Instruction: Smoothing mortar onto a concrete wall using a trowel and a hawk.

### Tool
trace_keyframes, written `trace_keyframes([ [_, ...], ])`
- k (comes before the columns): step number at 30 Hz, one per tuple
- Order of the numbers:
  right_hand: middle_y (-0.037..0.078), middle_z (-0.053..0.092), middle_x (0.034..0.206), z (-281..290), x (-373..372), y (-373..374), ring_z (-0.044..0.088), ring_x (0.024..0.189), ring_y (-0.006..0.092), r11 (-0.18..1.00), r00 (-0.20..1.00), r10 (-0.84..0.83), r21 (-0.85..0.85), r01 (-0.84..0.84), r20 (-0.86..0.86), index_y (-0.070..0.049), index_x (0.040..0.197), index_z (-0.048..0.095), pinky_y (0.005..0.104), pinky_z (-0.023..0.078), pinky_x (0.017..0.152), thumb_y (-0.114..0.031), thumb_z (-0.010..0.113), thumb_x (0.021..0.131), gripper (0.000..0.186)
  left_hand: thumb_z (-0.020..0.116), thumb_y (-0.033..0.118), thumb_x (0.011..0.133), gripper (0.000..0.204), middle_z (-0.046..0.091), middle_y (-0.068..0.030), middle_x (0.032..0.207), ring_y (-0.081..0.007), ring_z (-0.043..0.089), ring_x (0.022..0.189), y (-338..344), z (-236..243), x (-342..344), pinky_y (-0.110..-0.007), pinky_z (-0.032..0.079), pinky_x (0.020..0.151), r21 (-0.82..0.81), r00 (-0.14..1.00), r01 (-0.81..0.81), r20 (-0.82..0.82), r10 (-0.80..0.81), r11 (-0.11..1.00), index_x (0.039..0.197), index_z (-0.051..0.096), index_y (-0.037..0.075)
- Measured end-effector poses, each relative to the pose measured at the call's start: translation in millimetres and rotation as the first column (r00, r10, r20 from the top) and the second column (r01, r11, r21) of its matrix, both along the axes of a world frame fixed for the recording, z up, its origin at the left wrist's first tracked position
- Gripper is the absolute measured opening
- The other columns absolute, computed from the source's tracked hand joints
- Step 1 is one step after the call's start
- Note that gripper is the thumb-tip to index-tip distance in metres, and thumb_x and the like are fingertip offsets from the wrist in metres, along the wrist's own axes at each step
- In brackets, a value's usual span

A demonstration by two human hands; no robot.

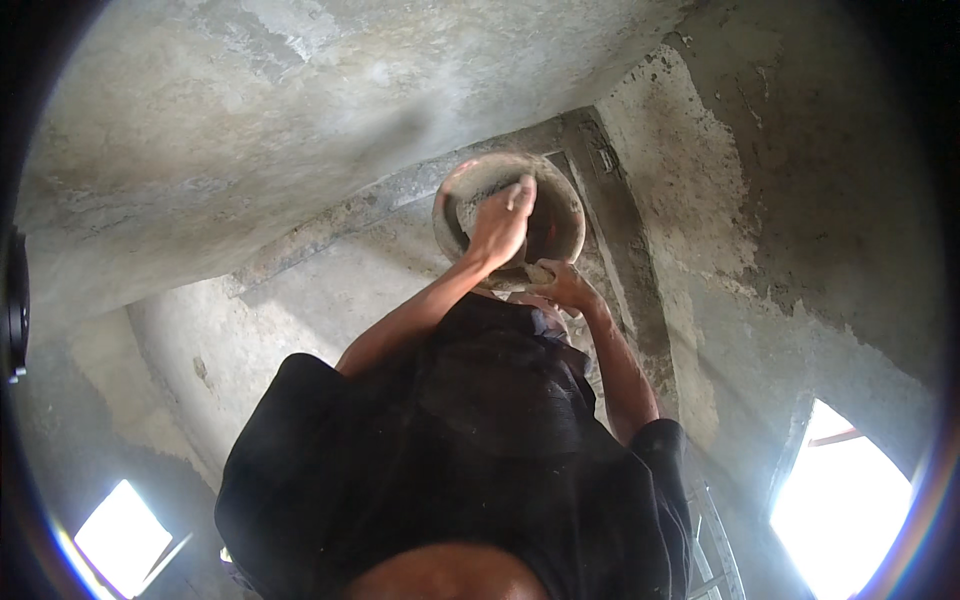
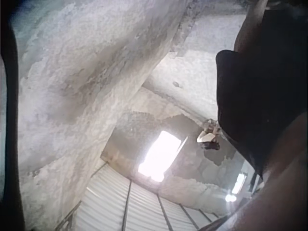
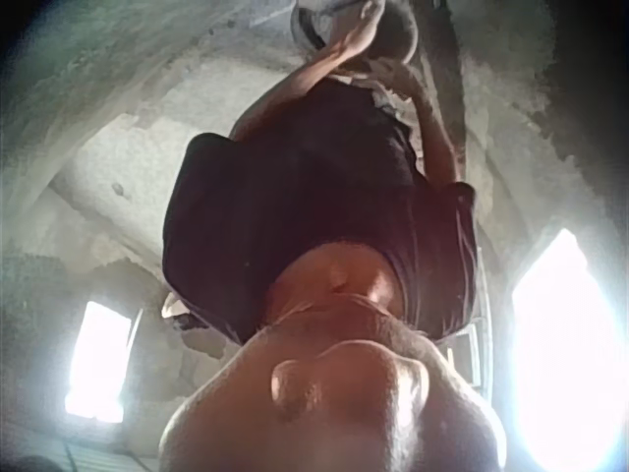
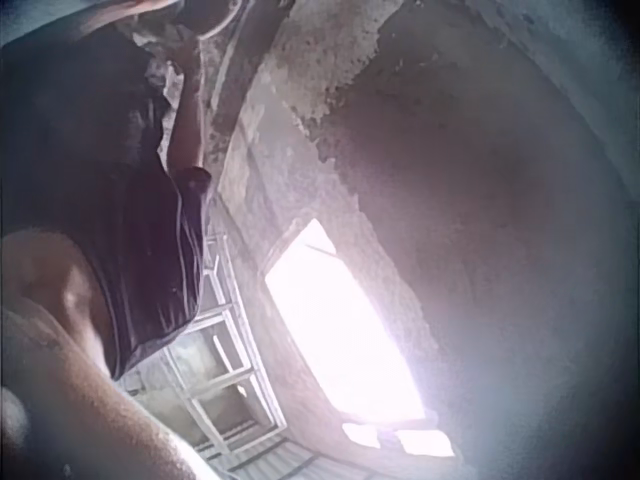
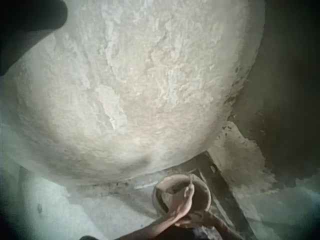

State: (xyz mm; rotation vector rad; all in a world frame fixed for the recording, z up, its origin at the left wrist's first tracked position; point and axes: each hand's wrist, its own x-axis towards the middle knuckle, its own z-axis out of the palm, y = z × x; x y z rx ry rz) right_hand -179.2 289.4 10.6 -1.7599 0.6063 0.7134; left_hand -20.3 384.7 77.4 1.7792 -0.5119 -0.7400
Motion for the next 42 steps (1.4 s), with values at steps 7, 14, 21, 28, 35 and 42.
trace_keyframes([
  [7,0.017,0.063,0.089,17.9,-35.1,-52.7,0.061,0.084,0.0259,0.902,0.905,-0.107,-0.343,0.263,0.413,-0.001,0.108,0.056,0.0363,0.046,0.074,-0.022,0.07,0.069,0.046,0.022,0.06,0.089,0.069,0.049,-0.0129,0.057,-0.0245,0.049,0.057,-9.7,-15.9,27.5,-0.039,0.039,0.059,0.107,0.986,-0.115,-0.105,0.127,0.988,0.064,0.049,0.002],
  [14,0.02,0.06,0.093,13.5,-35.0,-157.4,0.059,0.087,0.0354,0.712,0.893,0.124,-0.665,0.223,0.432,-0.005,0.111,0.054,0.0416,0.048,0.073,-0.031,0.073,0.066,0.056,0.032,0.059,0.088,0.062,0.042,-0.0014,0.055,-0.0115,0.039,0.048,-21.3,-33.7,30.7,-0.029,0.032,0.043,0.087,0.971,-0.231,-0.04,0.235,0.969,0.069,0.053,0.004],
  [21,0.011,0.061,0.091,28.2,-4.8,-201.7,0.058,0.084,0.0267,0.859,0.819,0.351,-0.504,-0.089,0.454,-0.012,0.118,0.052,0.0387,0.049,0.07,-0.033,0.071,0.068,0.058,0.033,0.041,0.094,0.049,0.058,-0.0194,0.073,-0.0307,0.056,0.07,27.4,-106.2,46.5,-0.042,0.042,0.07,0.004,0.864,-0.399,0.338,0.374,0.917,0.092,0.056,-0.002],
  [28,0.013,0.056,0.109,138.7,55.7,-278.8,0.059,0.082,0.0238,0.957,0.957,0.289,-0.043,-0.287,0.034,-0.008,0.116,0.051,0.0385,0.052,0.075,-0.035,0.057,0.084,0.042,0.028,0.046,0.094,0.056,0.058,-0.0176,0.099,-0.0296,0.057,0.084,52.7,-63.1,32.1,-0.039,0.043,0.074,0.299,0.947,-0.298,-0.029,0.32,0.907,0.113,0.05,-0.001],
  [35,0.006,0.059,0.078,226.5,43.3,-386.7,0.056,0.066,0.0126,0.807,0.755,-0.458,-0.136,0.575,0.469,-0.001,0.098,0.056,0.0262,0.048,0.058,-0.049,0.056,0.081,0.05,0.02,0.061,0.088,0.071,0.055,-0.0133,0.066,-0.0245,0.053,0.062,92.5,-97.6,35.8,-0.038,0.043,0.06,0.494,0.911,-0.402,0.127,0.393,0.771,0.077,0.058,0.002],
  [42,0.015,0.059,0.1,108.1,-8.6,-290.7,0.062,0.073,0.0197,0.784,0.953,-0.244,-0.543,0.302,0.178,-0.004,0.119,0.047,0.0354,0.051,0.065,-0.047,0.056,0.08,0.059,0.022,0.063,0.087,0.075,0.051,-0.0139,0.06,-0.0247,0.049,0.06,106.8,-74.7,32.8,-0.039,0.038,0.061,0.446,0.832,-0.498,0.005,0.554,0.744,0.068,0.052,-0.003],
])
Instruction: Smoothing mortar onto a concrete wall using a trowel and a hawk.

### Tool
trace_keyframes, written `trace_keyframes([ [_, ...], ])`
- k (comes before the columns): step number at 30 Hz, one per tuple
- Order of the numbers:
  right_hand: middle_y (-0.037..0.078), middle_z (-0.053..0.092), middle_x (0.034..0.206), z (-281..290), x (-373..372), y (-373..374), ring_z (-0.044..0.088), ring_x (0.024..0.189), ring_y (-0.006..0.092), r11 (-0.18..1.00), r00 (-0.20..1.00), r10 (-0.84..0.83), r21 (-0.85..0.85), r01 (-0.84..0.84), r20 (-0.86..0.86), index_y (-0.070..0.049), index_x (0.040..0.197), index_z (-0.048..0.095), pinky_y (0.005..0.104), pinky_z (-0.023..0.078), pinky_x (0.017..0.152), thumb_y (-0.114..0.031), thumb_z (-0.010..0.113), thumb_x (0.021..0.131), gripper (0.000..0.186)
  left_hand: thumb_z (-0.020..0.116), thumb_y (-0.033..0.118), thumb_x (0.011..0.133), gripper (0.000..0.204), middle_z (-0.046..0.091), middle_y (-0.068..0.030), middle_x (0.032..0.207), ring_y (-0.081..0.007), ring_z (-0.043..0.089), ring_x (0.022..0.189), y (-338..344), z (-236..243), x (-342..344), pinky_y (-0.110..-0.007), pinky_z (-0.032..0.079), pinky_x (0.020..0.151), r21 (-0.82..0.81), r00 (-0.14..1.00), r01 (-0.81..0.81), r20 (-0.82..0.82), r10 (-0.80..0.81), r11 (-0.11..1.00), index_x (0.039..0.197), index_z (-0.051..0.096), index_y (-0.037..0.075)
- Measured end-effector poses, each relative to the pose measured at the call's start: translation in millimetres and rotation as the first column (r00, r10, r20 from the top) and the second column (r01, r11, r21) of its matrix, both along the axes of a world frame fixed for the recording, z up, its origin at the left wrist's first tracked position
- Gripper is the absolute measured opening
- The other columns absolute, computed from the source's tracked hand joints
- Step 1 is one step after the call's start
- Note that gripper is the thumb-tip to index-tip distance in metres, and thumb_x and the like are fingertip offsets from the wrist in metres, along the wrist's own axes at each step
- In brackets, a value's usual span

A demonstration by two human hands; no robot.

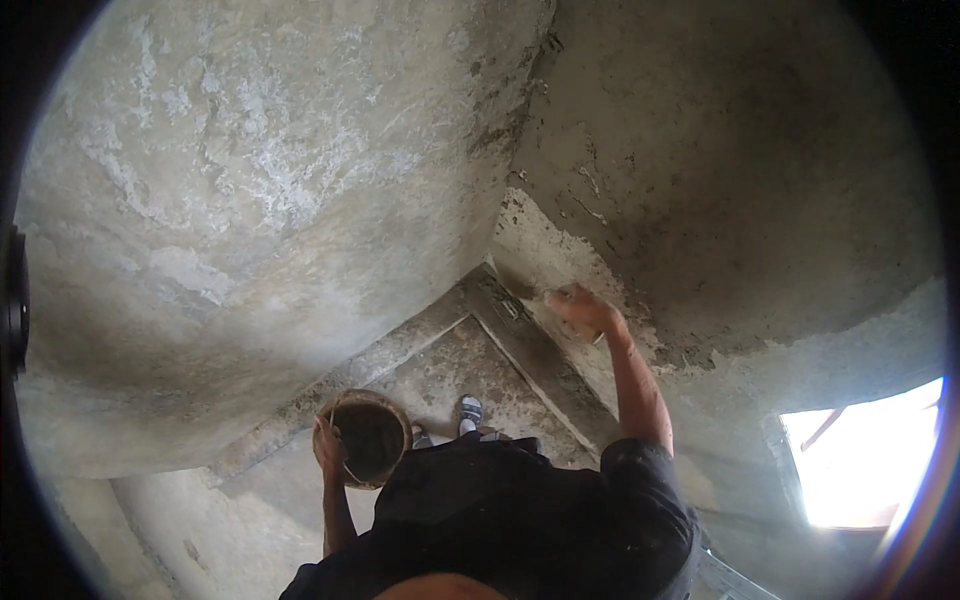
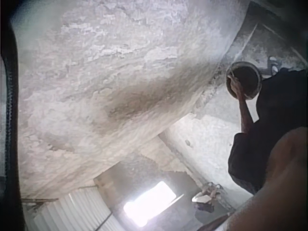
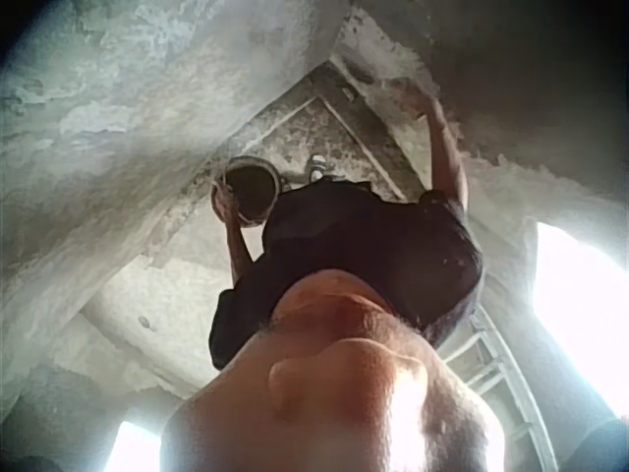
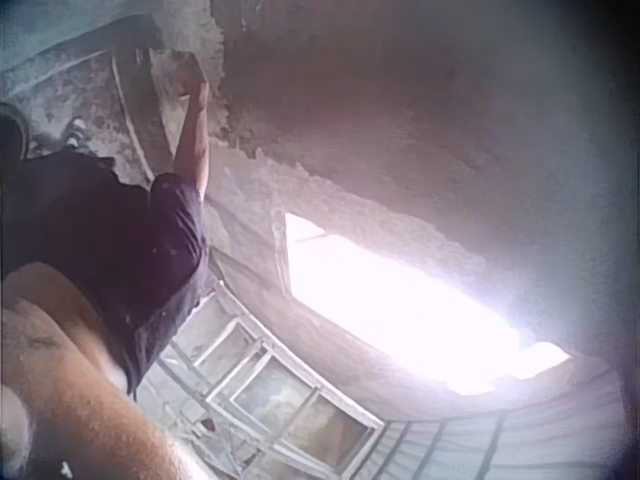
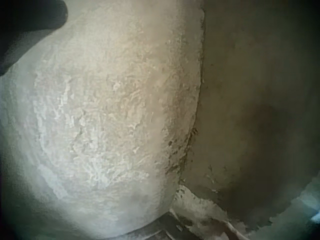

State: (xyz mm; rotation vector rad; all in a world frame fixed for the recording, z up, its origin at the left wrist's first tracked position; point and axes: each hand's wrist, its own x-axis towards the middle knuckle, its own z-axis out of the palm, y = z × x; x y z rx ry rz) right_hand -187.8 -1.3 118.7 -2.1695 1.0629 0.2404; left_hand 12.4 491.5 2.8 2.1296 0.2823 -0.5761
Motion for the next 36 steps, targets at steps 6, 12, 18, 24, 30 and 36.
trace_keyframes([
  [6,0.017,0.061,0.093,34.3,23.4,20.8,0.063,0.066,0.0236,0.991,0.999,-0.033,0.131,0.028,0.035,-0.007,0.128,0.038,0.038,0.052,0.064,-0.034,0.057,0.08,0.058,0.023,0.064,0.087,0.071,0.044,-0.0075,0.054,-0.0191,0.043,0.054,-2.6,-0.8,3.2,-0.035,0.035,0.056,-0.069,0.992,-0.064,-0.112,0.056,0.996,0.06,0.048,0.002],
  [12,0.022,0.061,0.084,5.2,47.6,-95.8,0.06,0.066,0.0346,0.358,0.923,0.35,-0.934,0.026,0.159,-0.004,0.116,0.048,0.044,0.05,0.059,-0.033,0.058,0.08,0.047,0.025,0.063,0.087,0.07,0.043,-0.006,0.054,-0.0172,0.041,0.054,-13.5,2.9,5.4,-0.034,0.033,0.054,-0.119,0.999,0.008,-0.051,-0.014,0.993,0.06,0.048,0.002],
  [18,0.021,0.06,0.091,153.6,122.6,-165.1,0.058,0.087,0.0382,0.296,0.978,0.175,-0.954,0.054,0.11,-0.002,0.098,0.055,0.0462,0.047,0.075,-0.039,0.053,0.082,0.04,0.032,0.063,0.086,0.062,0.041,0.001,0.054,-0.0106,0.039,0.048,-14.6,-8.0,0.9,-0.025,0.032,0.046,-0.242,1.0,-0.026,-0.013,0.024,0.97,0.06,0.049,0.009],
  [24,0.021,0.058,0.1,206.7,144.8,-187.7,0.06,0.088,0.0351,0.263,0.994,0.009,-0.959,-0.107,-0.108,-0.001,0.106,0.052,0.0431,0.05,0.074,-0.04,0.053,0.083,0.045,0.032,0.066,0.084,0.062,0.04,0.0015,0.053,-0.0093,0.039,0.045,-16.3,-18.3,-7.5,-0.025,0.032,0.042,-0.271,0.992,-0.089,-0.105,0.062,0.958,0.061,0.049,0.011],
  [30,0.017,0.062,0.093,249.5,166.2,-142.7,0.062,0.083,0.0294,0.608,0.982,-0.18,-0.779,0.153,0.052,0.001,0.105,0.054,0.0389,0.052,0.067,-0.038,0.053,0.084,0.045,0.032,0.069,0.082,0.064,0.039,0.0017,0.052,-0.0094,0.039,0.043,-9.2,-38.4,-8.8,-0.024,0.033,0.039,-0.229,0.988,-0.116,-0.126,0.089,0.966,0.064,0.05,0.011],
  [36,0.013,0.063,0.081,283.8,146.3,-127.1,0.062,0.068,0.023,0.674,0.957,-0.22,-0.68,0.29,0.19,0.004,0.101,0.057,0.0348,0.051,0.061,-0.035,0.056,0.083,0.043,0.031,0.068,0.083,0.063,0.038,0.0022,0.052,-0.0096,0.038,0.042,-10.4,-6.0,-6.1,-0.024,0.032,0.039,-0.257,0.979,-0.155,-0.167,0.114,0.954,0.065,0.049,0.011],
])
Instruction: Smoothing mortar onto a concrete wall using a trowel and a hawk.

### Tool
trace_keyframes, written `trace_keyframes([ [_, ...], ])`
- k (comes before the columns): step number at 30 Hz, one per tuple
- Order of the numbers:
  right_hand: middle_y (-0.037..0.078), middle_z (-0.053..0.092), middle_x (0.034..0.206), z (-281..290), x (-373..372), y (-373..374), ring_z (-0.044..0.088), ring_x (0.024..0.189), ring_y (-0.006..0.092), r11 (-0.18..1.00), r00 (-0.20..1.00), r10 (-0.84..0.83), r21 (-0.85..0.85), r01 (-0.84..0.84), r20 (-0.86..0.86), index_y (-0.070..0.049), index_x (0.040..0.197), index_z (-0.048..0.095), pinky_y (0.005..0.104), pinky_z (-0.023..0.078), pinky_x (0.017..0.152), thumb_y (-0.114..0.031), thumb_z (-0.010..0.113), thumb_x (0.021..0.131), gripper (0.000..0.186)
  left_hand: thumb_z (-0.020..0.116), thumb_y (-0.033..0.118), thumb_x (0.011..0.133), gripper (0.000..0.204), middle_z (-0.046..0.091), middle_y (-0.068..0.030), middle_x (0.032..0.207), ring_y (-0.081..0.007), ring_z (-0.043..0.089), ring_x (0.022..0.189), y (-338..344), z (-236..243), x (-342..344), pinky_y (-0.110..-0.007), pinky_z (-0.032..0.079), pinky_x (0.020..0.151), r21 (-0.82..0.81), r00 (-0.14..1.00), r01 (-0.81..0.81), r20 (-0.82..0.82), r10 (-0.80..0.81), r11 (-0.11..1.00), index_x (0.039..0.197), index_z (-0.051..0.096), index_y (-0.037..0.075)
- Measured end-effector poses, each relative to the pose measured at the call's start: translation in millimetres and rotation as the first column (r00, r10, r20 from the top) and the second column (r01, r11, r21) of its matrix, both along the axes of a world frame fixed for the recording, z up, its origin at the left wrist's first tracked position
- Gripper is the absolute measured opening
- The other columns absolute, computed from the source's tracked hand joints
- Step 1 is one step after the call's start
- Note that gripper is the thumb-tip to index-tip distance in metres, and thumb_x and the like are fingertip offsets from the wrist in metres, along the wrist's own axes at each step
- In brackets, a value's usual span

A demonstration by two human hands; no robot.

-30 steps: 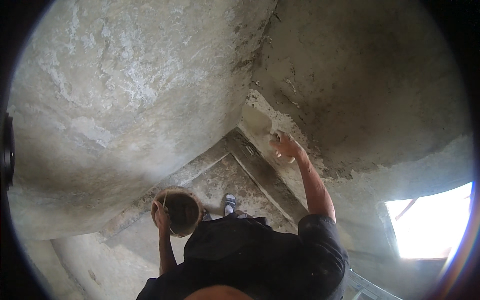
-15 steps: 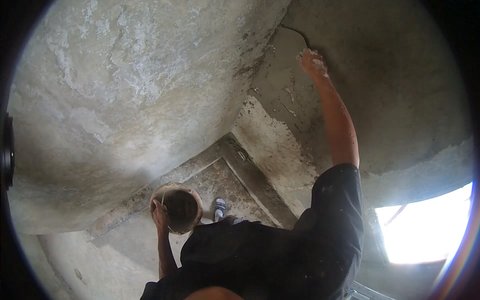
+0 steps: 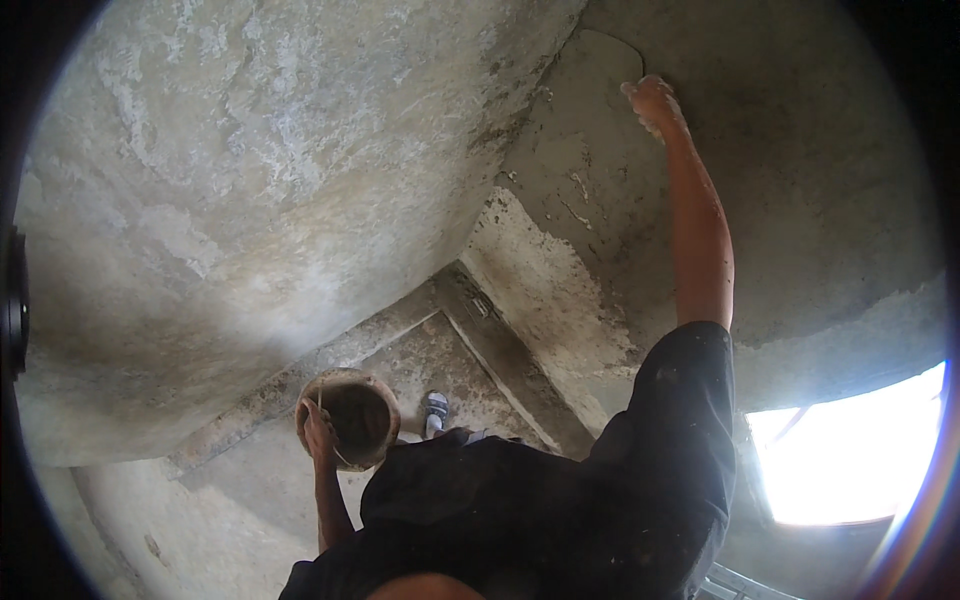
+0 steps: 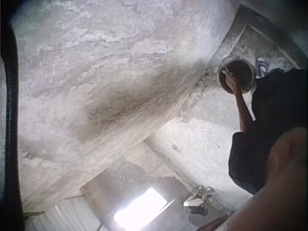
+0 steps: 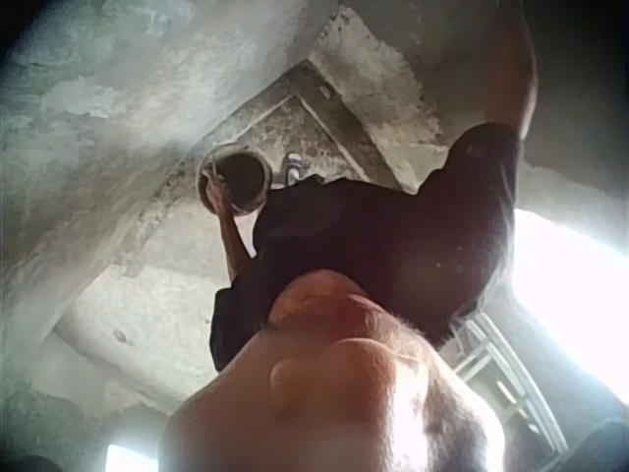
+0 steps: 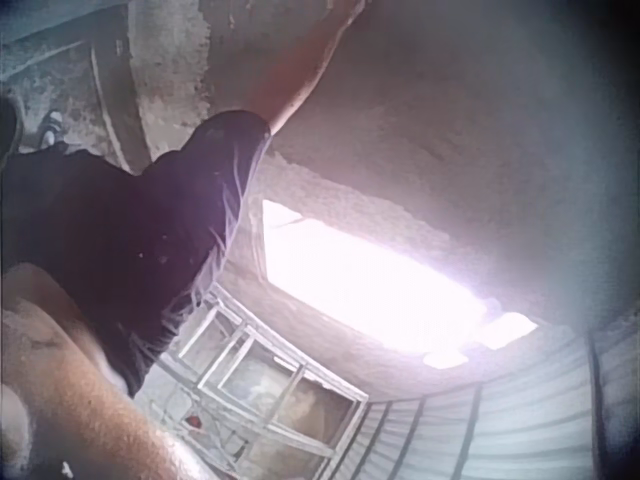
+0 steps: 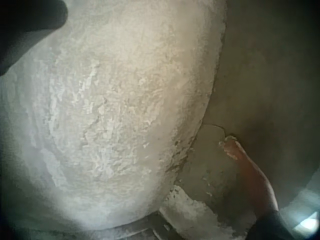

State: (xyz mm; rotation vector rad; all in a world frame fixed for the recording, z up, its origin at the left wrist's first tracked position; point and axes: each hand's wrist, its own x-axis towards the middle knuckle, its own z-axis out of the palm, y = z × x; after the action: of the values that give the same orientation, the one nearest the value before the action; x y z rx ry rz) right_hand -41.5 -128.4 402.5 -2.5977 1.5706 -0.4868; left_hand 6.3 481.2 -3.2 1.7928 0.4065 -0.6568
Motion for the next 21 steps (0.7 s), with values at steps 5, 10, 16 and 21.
trace_keyframes([
  [5,0.007,0.058,0.076,-8.9,-22.7,12.4,0.053,0.057,0.0159,0.998,0.961,0.066,-0.003,-0.068,0.268,0.002,0.116,0.049,0.0321,0.046,0.051,-0.041,0.057,0.083,0.055,0.032,0.066,0.084,0.062,0.038,0.0024,0.051,-0.0097,0.037,0.043,8.3,-13.9,3.8,-0.024,0.031,0.041,0.04,0.995,0.029,0.094,-0.033,0.999,0.062,0.048,0.01],
  [10,0.015,0.06,0.093,-59.7,-21.2,10.2,0.061,0.074,0.0234,0.998,0.994,0.043,0.049,-0.048,0.097,-0.001,0.121,0.047,0.0347,0.05,0.062,-0.037,0.056,0.082,0.053,0.025,0.06,0.089,0.069,0.043,-0.0082,0.056,-0.0182,0.039,0.054,3.0,6.4,15.1,-0.035,0.033,0.055,0.139,0.99,0.125,0.051,-0.133,0.982,0.061,0.046,0.001],
  [16,0.018,0.058,0.096,-19.0,5.3,3.8,0.061,0.077,0.0243,0.999,0.999,0.047,0.028,-0.046,-0.021,0.001,0.114,0.048,0.0364,0.05,0.062,-0.036,0.055,0.083,0.048,0.026,0.06,0.088,0.069,0.042,-0.008,0.056,-0.0186,0.039,0.055,-0.8,14.6,11.9,-0.035,0.032,0.055,0.176,0.984,0.115,0.114,-0.136,0.978,0.061,0.046,0.001],
  [21,0.013,0.059,0.082,31.4,11.9,-10.1,0.058,0.065,0.0219,0.997,0.997,0.07,0.013,-0.07,-0.024,0.003,0.095,0.054,0.0353,0.047,0.055,-0.033,0.055,0.084,0.038,0.027,0.059,0.089,0.066,0.041,-0.0064,0.056,-0.0165,0.037,0.054,-10.1,2.4,14.0,-0.034,0.031,0.053,0.119,0.987,0.101,0.11,-0.114,0.988,0.06,0.043,0.002],
])
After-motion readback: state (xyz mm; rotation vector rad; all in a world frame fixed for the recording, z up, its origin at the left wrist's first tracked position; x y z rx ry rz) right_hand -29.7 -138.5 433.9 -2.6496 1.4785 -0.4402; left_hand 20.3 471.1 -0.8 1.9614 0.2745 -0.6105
